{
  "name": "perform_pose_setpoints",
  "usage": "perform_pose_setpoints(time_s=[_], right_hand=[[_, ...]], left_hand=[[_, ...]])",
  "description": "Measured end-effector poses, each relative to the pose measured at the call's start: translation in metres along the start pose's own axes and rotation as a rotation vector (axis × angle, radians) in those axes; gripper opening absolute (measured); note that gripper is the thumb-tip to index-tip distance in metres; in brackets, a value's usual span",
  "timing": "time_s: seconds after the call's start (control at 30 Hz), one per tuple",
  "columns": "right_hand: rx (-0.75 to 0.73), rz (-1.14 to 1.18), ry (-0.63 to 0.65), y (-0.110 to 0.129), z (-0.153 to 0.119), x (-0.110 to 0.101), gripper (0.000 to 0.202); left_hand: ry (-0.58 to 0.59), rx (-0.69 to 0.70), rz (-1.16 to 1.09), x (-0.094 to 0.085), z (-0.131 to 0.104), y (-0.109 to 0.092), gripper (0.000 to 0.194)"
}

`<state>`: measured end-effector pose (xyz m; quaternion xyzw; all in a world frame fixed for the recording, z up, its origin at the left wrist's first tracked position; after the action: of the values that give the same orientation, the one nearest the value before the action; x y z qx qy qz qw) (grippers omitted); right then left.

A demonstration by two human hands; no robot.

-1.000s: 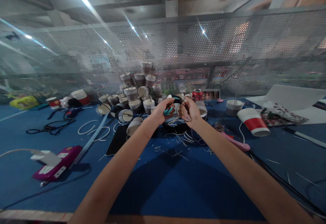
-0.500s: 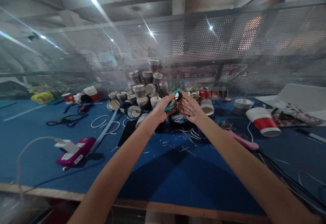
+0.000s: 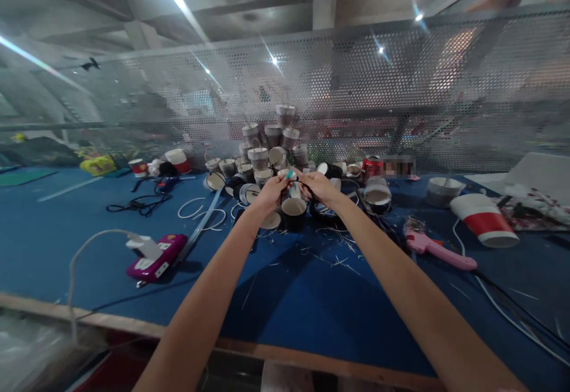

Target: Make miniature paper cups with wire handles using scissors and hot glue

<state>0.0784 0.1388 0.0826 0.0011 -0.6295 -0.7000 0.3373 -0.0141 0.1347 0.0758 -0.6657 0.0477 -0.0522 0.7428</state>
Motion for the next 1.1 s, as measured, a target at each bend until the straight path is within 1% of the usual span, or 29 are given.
perform_pose_setpoints(time_s=[0.1,0.2,0.27,0.37,0.53,0.7,0.8,0.97,1.1], right_hand=[[0.002,-0.045,-0.071,-0.002,0.006,-0.007,0.037],[-0.057,-0.05,-0.163,0.003,0.007,-0.01,0.037],[-0.106,-0.037,-0.207,0.006,0.005,-0.009,0.038],[-0.168,-0.001,-0.232,0.007,0.003,-0.005,0.039],[-0.239,0.062,-0.224,0.006,-0.001,0.001,0.037],[-0.28,0.123,-0.216,0.006,-0.005,0.0,0.03],[-0.284,0.156,-0.203,0.002,-0.005,-0.002,0.026],[-0.268,0.204,-0.147,-0.007,-0.003,0.001,0.022],[-0.25,0.218,-0.089,-0.014,-0.003,0.007,0.029]], left_hand=[[-0.042,-0.012,0.008,-0.001,-0.003,0.003,0.019],[-0.075,-0.013,-0.003,0.002,-0.006,-0.001,0.018],[-0.091,-0.001,-0.018,0.003,-0.006,-0.006,0.018],[-0.109,0.036,-0.032,0.0,-0.006,-0.012,0.018],[-0.126,0.078,-0.049,-0.005,-0.005,-0.016,0.017],[-0.085,0.07,-0.088,0.003,-0.005,-0.013,0.012],[-0.068,0.059,-0.099,0.006,-0.005,-0.009,0.01],[-0.071,0.044,-0.09,0.003,-0.007,-0.004,0.011],[-0.084,0.022,-0.058,0.001,-0.007,0.001,0.011]])
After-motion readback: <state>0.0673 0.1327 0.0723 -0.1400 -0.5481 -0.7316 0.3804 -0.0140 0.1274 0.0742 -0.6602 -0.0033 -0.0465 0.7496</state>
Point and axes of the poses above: each hand's wrist, its own z-axis towards the middle knuckle, its own x-axis out of the palm, y = z × x, the point moved 8 cm from there along z, towards the middle knuckle, and after that the axes turned 14 degrees about z, right-handed, at the moved point
